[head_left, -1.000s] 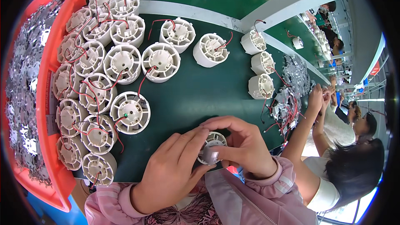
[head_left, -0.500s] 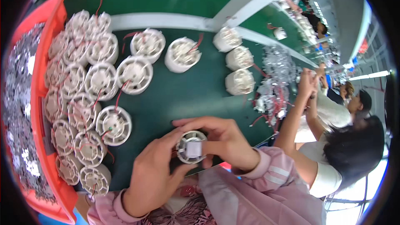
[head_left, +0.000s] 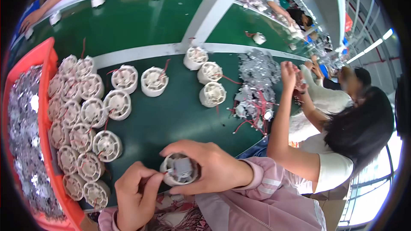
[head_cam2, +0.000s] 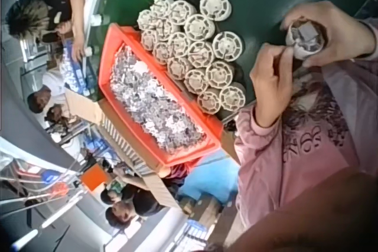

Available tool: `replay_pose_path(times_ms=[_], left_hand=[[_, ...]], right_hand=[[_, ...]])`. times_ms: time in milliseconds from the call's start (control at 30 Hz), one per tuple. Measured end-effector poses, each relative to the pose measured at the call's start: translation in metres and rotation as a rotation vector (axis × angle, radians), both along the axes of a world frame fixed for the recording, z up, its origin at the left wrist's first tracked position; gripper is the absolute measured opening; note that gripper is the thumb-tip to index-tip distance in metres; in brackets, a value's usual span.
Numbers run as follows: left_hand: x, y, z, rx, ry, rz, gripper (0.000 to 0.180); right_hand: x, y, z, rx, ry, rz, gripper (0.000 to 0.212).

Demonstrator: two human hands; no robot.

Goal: The person assembles electronic units by inserting small components into plastic casings by hand and placing the assembled units onto the conveyor.

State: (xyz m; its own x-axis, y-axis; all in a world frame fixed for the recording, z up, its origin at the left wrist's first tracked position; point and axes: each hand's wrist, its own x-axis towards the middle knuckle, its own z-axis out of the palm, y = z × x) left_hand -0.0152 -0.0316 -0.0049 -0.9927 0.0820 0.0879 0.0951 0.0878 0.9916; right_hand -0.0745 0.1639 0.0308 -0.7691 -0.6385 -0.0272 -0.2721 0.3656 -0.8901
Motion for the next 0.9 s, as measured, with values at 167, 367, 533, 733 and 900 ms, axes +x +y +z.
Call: replay_pose_path(times_ms=[167,367,533,733,900], left_hand=[[0.003,0.003,0.01,0.279,-0.133,0.024,0.006],[0.004,0.002,0.001,0.085,0.155,-0.214,0.009],[-0.012,0.012,-0.017,0.018,0.367,0.054,0.01],[-0.011,0.012,-0.026,0.046,0.105,0.191,0.015],[-0.011,0.012,-0.022,-0.078,0.032,0.114,0.015]], right_hand=[[0.005,0.011,0.012,-0.168,-0.106,0.074,0.058],[0.006,0.02,0.019,-0.154,-0.164,0.034,0.057],[-0.017,0.006,0.049,-0.005,0.253,0.072,0.058],[-0.14,-0.064,0.074,0.045,0.604,-0.245,0.052],[-0.284,-0.096,0.017,0.456,0.41,-0.312,0.05]])
